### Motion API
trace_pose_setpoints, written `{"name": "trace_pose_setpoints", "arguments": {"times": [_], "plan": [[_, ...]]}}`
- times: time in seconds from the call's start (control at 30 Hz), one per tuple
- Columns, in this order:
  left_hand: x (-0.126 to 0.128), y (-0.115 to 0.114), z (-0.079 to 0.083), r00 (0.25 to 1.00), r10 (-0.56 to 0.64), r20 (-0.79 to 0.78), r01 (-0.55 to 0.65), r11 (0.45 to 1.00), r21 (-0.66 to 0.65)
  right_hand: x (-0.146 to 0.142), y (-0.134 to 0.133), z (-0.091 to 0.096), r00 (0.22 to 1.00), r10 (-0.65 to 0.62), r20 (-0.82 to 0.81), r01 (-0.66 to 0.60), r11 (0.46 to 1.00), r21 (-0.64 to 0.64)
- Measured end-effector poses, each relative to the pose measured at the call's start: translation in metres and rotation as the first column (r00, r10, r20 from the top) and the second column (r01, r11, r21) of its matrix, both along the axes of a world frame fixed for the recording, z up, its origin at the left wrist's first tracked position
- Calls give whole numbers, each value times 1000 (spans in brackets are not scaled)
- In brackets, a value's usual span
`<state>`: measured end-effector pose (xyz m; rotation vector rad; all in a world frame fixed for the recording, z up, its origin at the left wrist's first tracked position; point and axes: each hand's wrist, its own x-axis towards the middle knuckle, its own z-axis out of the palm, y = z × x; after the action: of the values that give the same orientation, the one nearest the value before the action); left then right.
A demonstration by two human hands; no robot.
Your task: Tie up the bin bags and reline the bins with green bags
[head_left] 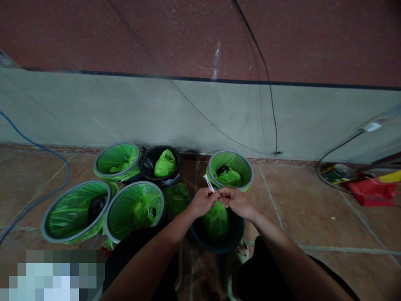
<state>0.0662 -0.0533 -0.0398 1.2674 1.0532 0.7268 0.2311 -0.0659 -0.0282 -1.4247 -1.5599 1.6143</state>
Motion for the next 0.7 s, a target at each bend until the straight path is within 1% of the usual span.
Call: {"name": "trace_pose_setpoints", "arguments": {"times": [0.1,0.17,0.23,0.3,0.37,0.47,0.53,0.63,0.7], "plan": [[1,0,-2,999,7,31,-6,999,-32,4,2,0,999,-37,26,38,999,-30],[2,-1,-4,996,28,81,-20,995,-97,8,2,0,994,-62,92,63,998,-16],[2,-1,-5,988,101,121,-78,980,-184,10,2,1,982,-83,172,85,996,-4],[2,-2,-3,975,181,129,-143,955,-258,11,0,4,972,-82,221,89,996,-24],[1,-3,0,964,234,125,-186,931,-314,9,-1,8,977,-47,210,61,996,-60],[-1,-4,3,961,246,125,-186,912,-365,7,-4,13,988,12,154,1,997,-81],[-2,-3,3,963,240,119,-189,924,-333,6,-6,13,986,32,162,-21,997,-72],[-2,-2,0,972,209,108,-183,960,-214,8,-5,10,970,63,234,-58,998,-29],[-2,0,-1,981,176,85,-164,977,-135,11,-3,8,953,73,294,-85,996,27]]}}
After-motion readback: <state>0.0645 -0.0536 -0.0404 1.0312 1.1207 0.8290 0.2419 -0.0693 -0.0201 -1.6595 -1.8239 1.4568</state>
